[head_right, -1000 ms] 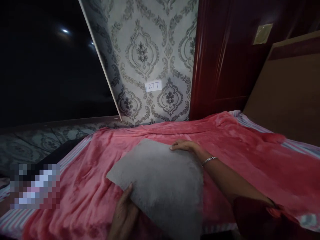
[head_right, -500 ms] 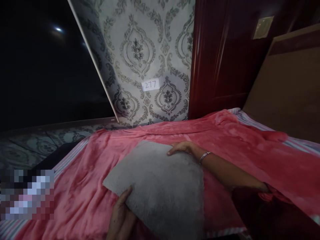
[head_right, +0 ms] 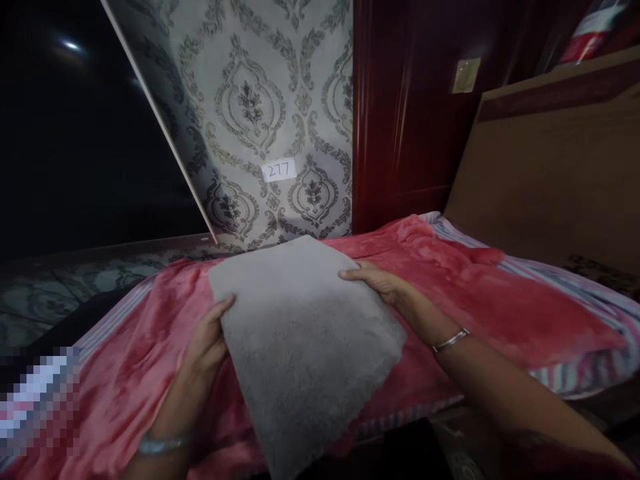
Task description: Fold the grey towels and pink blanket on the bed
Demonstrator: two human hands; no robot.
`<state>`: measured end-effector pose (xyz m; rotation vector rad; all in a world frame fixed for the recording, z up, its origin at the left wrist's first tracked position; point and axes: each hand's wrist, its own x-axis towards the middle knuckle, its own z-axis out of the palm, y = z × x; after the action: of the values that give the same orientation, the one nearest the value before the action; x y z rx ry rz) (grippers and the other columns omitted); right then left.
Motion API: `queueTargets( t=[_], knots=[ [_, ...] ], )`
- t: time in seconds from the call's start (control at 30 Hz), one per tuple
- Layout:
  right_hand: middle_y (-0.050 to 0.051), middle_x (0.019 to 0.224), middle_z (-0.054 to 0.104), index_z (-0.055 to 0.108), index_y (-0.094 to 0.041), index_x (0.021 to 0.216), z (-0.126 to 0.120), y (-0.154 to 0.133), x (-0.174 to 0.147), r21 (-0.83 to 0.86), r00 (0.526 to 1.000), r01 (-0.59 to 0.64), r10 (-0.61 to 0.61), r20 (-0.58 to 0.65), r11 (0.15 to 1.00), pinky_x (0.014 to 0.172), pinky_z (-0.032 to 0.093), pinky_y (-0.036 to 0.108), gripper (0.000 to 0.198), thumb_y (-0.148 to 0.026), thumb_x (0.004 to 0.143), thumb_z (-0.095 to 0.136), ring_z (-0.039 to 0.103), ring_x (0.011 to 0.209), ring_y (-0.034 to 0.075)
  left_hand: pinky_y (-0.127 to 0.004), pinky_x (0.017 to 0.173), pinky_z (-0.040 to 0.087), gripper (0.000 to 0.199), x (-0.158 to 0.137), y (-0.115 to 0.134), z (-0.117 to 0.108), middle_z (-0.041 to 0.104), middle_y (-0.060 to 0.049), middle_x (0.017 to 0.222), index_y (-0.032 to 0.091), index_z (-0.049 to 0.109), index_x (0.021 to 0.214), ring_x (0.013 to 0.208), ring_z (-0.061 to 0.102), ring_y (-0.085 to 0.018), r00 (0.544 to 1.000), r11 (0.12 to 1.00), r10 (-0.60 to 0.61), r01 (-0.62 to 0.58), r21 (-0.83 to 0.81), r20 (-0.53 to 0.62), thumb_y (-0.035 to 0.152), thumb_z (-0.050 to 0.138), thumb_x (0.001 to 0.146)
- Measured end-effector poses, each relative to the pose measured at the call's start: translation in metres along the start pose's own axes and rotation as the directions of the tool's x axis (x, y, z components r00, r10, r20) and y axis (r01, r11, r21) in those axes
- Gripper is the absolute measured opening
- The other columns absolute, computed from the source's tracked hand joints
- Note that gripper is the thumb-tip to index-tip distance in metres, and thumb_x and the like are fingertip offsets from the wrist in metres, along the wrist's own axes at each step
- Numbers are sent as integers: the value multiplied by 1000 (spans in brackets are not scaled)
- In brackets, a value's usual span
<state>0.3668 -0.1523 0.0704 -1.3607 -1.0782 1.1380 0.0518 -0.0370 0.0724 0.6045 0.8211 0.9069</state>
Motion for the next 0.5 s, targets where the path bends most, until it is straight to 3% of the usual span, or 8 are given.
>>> queueTargets(
  t=[0.07,0.17,0.27,0.4,0.5],
  knots=[
    [11,128,64,57,-22,132,-2,28,-9,89,990,-101,109,-87,991,99,50,46,66,-44,72,76,61,115,31,-38,91,57,26,18,-10,-5,75,-10,89,11,67,103,91,72,-27,998,997,-50,48,54,29,14,66,77],
    [13,115,70,60,-19,124,-3,76,-15,205,953,-273,294,-78,940,90,55,45,60,-41,71,77,67,102,30,-36,93,54,28,33,-36,-22,75,-10,94,12,67,101,99,70,-27,992,985,-126,122,120,25,11,69,72],
    [12,103,73,64,-18,112,-4,101,-13,294,959,-260,281,-32,920,86,57,42,48,-38,71,78,69,94,28,-34,90,54,41,29,-57,-36,74,-11,99,12,68,104,98,70,-27,994,987,-23,5,163,109,15,78,64],
    [10,99,74,62,-19,113,-3,99,-7,382,977,-214,202,74,899,85,57,43,48,-33,70,78,71,90,27,-34,89,53,71,14,-68,-37,71,-12,115,17,64,121,101,68,-27,972,970,146,-177,166,184,23,89,54],
    [10,100,74,60,-18,118,-2,99,-5,403,977,-208,210,39,891,85,58,42,54,-31,69,78,71,90,27,-34,88,53,82,9,-71,-33,69,-10,120,21,59,129,102,67,-27,956,954,225,-255,159,186,25,89,54]
  ],
)
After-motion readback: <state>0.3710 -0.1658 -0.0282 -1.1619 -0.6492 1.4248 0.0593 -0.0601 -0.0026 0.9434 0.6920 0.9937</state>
